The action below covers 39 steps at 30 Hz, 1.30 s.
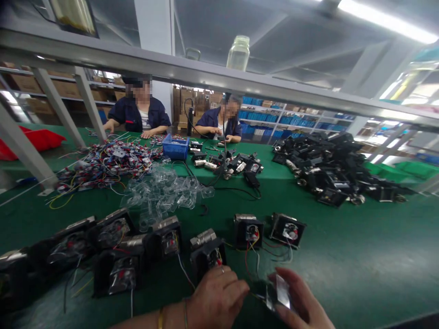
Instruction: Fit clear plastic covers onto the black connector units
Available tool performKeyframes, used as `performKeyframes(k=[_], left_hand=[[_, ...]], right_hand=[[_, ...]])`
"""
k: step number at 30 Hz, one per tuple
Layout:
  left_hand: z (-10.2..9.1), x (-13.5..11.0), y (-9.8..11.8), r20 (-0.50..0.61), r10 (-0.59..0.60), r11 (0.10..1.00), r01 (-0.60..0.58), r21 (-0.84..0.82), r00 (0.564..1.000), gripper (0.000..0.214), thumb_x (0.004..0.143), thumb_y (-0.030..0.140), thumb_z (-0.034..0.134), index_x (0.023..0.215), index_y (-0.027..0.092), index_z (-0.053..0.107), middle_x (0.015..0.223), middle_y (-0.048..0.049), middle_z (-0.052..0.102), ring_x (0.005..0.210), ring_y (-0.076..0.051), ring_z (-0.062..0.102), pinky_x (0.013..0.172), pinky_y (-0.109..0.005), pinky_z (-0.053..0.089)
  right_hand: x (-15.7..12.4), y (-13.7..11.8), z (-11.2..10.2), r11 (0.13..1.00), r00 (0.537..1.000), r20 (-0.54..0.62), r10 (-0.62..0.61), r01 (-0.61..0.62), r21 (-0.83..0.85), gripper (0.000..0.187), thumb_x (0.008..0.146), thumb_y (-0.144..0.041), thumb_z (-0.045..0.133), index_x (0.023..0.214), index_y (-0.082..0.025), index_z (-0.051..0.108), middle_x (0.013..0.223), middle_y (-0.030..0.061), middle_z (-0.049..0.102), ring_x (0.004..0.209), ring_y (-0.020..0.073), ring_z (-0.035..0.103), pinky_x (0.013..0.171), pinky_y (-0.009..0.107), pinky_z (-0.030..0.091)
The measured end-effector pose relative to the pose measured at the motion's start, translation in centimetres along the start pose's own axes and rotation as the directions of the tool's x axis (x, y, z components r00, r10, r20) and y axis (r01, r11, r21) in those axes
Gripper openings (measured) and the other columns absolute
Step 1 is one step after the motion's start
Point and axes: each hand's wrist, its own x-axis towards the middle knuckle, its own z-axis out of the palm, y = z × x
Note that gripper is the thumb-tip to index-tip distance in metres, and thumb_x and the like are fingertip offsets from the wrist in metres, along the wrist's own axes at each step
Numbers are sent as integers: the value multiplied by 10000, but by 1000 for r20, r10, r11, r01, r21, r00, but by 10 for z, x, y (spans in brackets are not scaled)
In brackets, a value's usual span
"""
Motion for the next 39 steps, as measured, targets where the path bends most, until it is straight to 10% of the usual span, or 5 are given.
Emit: performKeyframes(k=[6,16,28,36,39], left_hand=[[-7,2,6,-13,-48,998,48,-36,999,128,923,117,460,850,208,513,693,7,523,644,-171,502,622,-303,393],[-15,11,10,-52,-89,992,84,-97,995,286,1043,223,372,853,199,584,658,7,538,599,-167,488,569,-311,353],[-12,15,10,-131,-124,978,99,-186,983,326,1021,230,390,750,203,569,607,21,521,560,-146,477,544,-298,330],[-13,13,10,-137,-154,977,130,-170,979,318,1030,246,386,778,198,574,630,13,541,577,-150,492,565,-305,355],[-14,13,10,-112,-142,982,126,-142,983,309,1019,233,389,759,203,554,625,16,524,582,-153,488,566,-307,353]], right_hand=[[-15,-36,16,911,988,79,129,-150,384,531,771,-473,789,1240,-251,678,1230,131,739,1164,352,672,1002,487,506],[-24,-43,19,933,967,252,15,-105,345,722,716,-548,830,1346,-308,574,1185,105,728,1078,318,671,916,453,501],[-28,-46,37,894,982,186,18,-99,438,665,637,-467,921,1226,-373,625,1382,69,648,1173,319,650,944,447,522],[-29,-43,56,815,964,220,147,-244,525,574,741,-478,834,1236,-218,700,783,52,730,678,221,662,642,352,548],[-32,-42,60,765,965,203,166,-256,591,522,773,-524,790,1194,-221,730,876,80,754,629,222,663,587,373,548]])
